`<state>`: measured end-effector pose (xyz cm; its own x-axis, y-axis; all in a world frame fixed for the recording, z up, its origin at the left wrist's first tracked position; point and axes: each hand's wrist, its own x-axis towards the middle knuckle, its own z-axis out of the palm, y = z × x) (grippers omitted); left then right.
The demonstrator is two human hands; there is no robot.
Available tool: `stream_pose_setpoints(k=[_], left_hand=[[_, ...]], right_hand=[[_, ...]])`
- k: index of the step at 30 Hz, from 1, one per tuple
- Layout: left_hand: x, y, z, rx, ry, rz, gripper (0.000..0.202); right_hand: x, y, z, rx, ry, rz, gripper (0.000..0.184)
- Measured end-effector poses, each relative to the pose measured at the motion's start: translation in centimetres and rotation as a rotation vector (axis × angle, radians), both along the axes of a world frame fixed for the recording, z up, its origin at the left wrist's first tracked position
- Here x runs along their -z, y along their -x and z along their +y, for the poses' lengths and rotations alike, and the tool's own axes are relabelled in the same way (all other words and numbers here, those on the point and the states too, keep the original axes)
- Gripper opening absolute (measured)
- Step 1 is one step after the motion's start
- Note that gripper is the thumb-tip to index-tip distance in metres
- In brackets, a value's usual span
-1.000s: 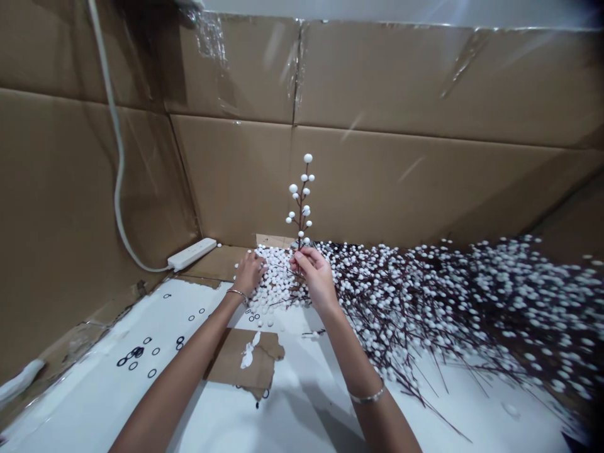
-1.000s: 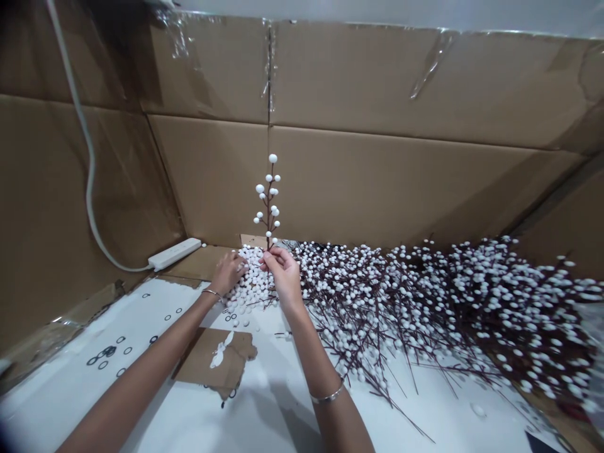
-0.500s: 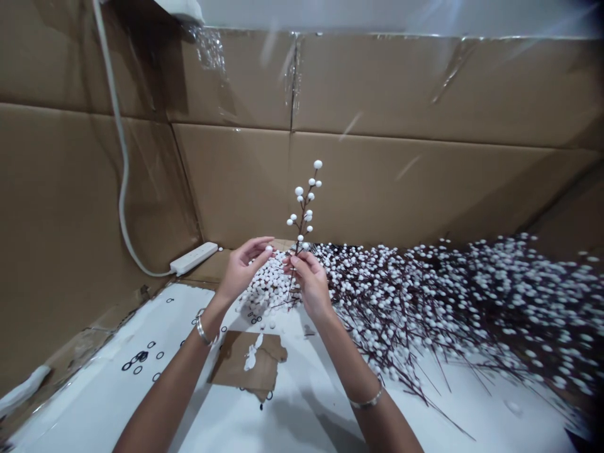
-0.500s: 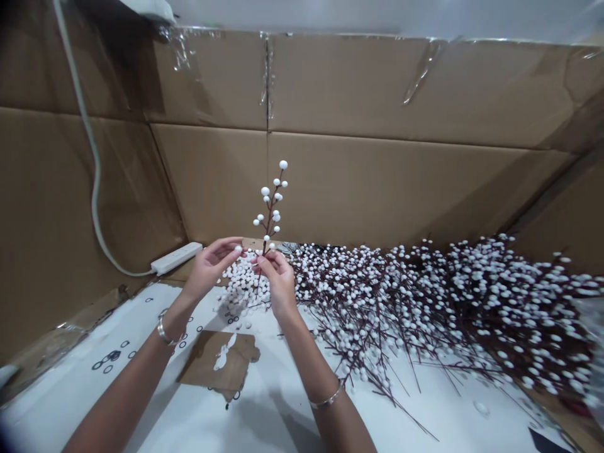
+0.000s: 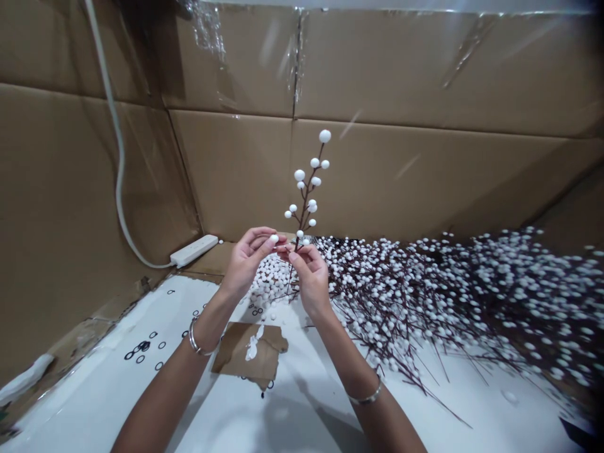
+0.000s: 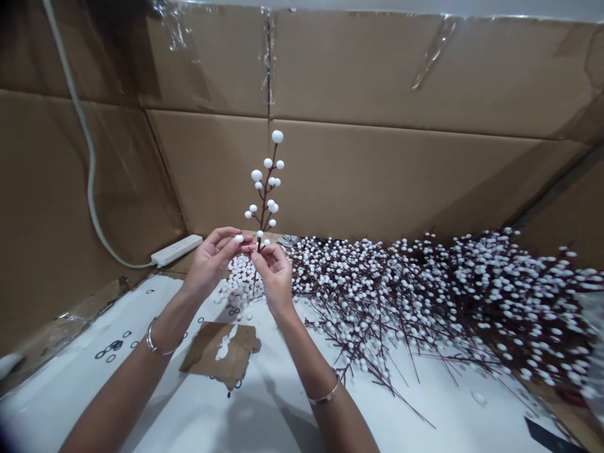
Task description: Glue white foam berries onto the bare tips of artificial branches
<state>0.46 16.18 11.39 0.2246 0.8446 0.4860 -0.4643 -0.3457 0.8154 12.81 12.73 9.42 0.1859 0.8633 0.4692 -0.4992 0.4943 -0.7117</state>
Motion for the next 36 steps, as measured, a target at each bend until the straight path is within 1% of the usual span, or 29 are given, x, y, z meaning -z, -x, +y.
stream_pose_setpoints(k=[2, 4, 10, 15, 24, 29, 36], left_hand=[[-0.1, -0.3, -0.2, 0.054, 0.052, -0.058, 0.023], [-0.2, -0.7, -0.4, 0.079, 0.084, -0.098, 0.025], [-0.3, -1.3, -1.0, 0.096, 0.135, -0.141, 0.028], [-0.2, -1.4, -1.1, 0.096, 0.140, -0.146, 0.028], [0.3, -1.5, -0.7, 0.058, 0.149, -0.126, 0.026], [0.6, -1.5, -0.5, 0.045, 0.146, -0.121, 0.029], [0.6, -1.5, -0.5, 0.059, 0.147, -0.135, 0.026]], right_hand=[[0.0, 0.0, 0.0, 0.024, -0.001, -0.016, 0.015], [0.1, -0.1, 0.0, 0.055, 0.007, -0.030, 0.015], [0.1, -0.3, 0.1, 0.133, 0.000, -0.073, 0.015], [0.0, -0.4, 0.0, 0.123, -0.010, -0.088, 0.014], [-0.1, -0.4, 0.0, 0.111, 0.035, -0.117, 0.019], [-0.1, -0.5, -0.1, 0.134, 0.057, -0.147, 0.021], [-0.1, -0.6, 0.1, 0.152, 0.065, -0.144, 0.021]])
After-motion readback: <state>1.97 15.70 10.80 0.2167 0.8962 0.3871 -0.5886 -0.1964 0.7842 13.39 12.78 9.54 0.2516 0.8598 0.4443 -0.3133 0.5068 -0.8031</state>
